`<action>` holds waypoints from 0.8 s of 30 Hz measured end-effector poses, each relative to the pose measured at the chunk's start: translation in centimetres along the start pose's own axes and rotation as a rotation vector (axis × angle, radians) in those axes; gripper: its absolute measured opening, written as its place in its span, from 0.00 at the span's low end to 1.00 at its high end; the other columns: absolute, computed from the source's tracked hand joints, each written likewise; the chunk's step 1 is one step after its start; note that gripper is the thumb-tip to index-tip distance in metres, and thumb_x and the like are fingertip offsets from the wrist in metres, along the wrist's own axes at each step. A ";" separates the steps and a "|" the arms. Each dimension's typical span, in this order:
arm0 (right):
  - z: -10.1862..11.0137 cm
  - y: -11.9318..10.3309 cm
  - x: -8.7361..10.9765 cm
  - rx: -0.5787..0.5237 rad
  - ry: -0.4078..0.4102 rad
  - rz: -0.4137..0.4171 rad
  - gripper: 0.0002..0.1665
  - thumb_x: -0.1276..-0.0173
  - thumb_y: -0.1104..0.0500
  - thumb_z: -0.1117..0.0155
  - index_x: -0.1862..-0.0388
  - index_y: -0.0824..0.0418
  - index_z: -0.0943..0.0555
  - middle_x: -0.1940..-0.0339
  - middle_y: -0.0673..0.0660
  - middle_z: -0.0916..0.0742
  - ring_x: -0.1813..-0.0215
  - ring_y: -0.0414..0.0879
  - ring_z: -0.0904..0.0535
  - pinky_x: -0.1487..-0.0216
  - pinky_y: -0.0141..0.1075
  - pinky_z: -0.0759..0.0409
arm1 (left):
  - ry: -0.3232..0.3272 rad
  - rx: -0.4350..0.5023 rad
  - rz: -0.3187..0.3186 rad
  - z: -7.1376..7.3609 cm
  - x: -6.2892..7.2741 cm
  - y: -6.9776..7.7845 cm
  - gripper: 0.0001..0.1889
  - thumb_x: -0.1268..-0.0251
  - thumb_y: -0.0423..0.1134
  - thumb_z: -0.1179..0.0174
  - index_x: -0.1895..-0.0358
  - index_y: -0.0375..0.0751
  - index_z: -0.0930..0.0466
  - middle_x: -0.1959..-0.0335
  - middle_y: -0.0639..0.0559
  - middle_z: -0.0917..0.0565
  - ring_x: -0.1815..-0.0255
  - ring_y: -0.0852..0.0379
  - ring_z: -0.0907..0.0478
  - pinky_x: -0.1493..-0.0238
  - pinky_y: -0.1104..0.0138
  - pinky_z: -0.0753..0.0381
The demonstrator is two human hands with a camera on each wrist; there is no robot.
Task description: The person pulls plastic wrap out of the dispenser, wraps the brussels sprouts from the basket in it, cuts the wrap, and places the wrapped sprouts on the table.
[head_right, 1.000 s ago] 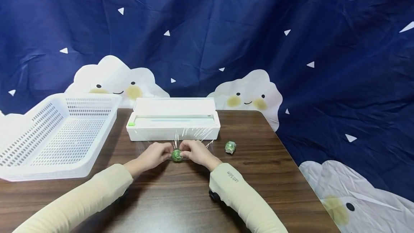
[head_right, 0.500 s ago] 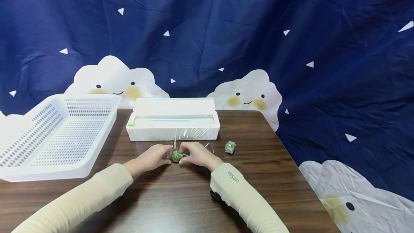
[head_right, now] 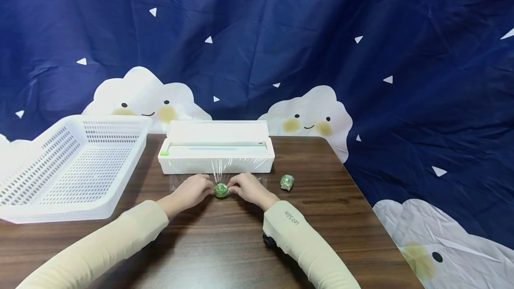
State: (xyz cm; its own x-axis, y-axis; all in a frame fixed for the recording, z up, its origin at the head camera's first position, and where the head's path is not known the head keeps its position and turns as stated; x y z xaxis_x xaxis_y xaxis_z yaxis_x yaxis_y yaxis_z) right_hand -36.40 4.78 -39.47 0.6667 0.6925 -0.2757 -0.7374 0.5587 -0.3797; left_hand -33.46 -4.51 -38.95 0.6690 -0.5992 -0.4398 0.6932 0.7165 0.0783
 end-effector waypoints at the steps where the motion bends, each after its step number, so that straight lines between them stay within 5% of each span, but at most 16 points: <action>1: 0.0 0.1 0.0 -0.005 0.001 -0.007 0.03 0.40 0.62 0.35 0.70 0.62 0.16 0.72 0.49 0.15 0.67 0.39 0.22 0.64 0.32 0.25 | 0.000 -0.009 -0.005 0.0 0.0 0.0 0.08 0.52 0.32 0.33 0.83 0.43 0.21 0.80 0.53 0.25 0.76 0.53 0.26 0.71 0.62 0.26; 10: -0.2 0.2 -0.5 0.025 0.011 -0.026 0.06 0.42 0.64 0.34 0.77 0.57 0.21 0.79 0.45 0.21 0.75 0.37 0.29 0.69 0.33 0.28 | -0.046 -0.055 0.008 -0.6 -0.5 -0.4 0.09 0.52 0.30 0.35 0.84 0.43 0.22 0.81 0.54 0.24 0.74 0.53 0.25 0.67 0.61 0.27; 16: -1.0 0.1 -0.3 0.059 -0.107 -0.022 0.06 0.45 0.55 0.30 0.74 0.55 0.18 0.76 0.43 0.19 0.71 0.36 0.25 0.66 0.31 0.27 | -0.077 -0.047 0.014 -1.0 -0.2 -0.8 0.11 0.50 0.29 0.36 0.85 0.43 0.24 0.82 0.54 0.24 0.74 0.52 0.25 0.65 0.61 0.27; 24: -0.9 0.1 -0.3 0.110 -0.094 0.023 0.03 0.39 0.61 0.36 0.72 0.56 0.17 0.72 0.46 0.17 0.67 0.39 0.23 0.62 0.34 0.26 | -0.066 -0.060 -0.006 -0.8 -0.2 -0.7 0.14 0.52 0.26 0.39 0.87 0.45 0.30 0.83 0.55 0.27 0.77 0.53 0.28 0.68 0.62 0.28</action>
State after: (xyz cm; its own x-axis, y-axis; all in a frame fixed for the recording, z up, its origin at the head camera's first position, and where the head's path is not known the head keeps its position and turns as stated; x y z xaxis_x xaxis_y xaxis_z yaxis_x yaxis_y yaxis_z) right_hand -36.61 4.18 -40.23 0.6399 0.7426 -0.1978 -0.7635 0.5849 -0.2739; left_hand -34.27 -4.56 -39.63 0.6824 -0.6243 -0.3802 0.6812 0.7318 0.0210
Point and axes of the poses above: each hand's wrist, its own x-axis away from the middle knuckle, its own z-axis out of the back of the hand, y = z × x, the point moved 9 cm from there along -x, towards the middle knuckle
